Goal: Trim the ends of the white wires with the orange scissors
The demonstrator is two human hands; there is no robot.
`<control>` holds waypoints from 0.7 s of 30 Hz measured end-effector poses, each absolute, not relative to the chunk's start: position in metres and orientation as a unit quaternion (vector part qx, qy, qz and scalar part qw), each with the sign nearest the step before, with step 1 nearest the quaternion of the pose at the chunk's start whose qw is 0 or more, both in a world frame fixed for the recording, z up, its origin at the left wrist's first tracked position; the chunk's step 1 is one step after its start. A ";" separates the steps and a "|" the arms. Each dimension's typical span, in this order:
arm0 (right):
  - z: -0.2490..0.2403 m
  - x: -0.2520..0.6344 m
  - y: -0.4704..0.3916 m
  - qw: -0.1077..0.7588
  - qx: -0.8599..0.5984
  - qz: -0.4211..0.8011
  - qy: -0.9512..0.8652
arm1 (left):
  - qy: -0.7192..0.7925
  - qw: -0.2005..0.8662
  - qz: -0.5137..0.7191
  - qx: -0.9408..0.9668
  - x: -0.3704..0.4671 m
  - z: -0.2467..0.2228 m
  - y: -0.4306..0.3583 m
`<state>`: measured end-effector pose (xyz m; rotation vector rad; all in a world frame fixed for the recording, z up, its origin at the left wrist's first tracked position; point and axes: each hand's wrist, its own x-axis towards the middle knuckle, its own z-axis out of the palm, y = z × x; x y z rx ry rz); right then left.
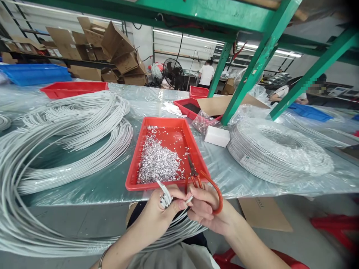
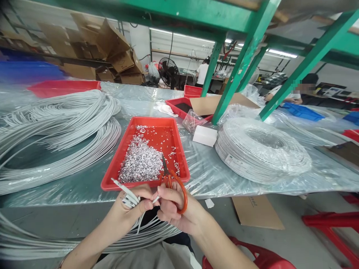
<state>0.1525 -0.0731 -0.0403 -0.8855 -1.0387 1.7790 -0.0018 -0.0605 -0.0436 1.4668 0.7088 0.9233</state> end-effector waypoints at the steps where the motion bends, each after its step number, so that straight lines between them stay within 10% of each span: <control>1: -0.040 0.153 -0.073 0.439 -0.357 0.711 -0.417 | 0.304 0.587 0.401 0.634 -0.002 -0.044 -0.060; 21: -0.028 0.155 -0.072 0.489 -0.393 0.621 -0.470 | 0.314 0.647 0.415 0.558 0.003 -0.044 -0.057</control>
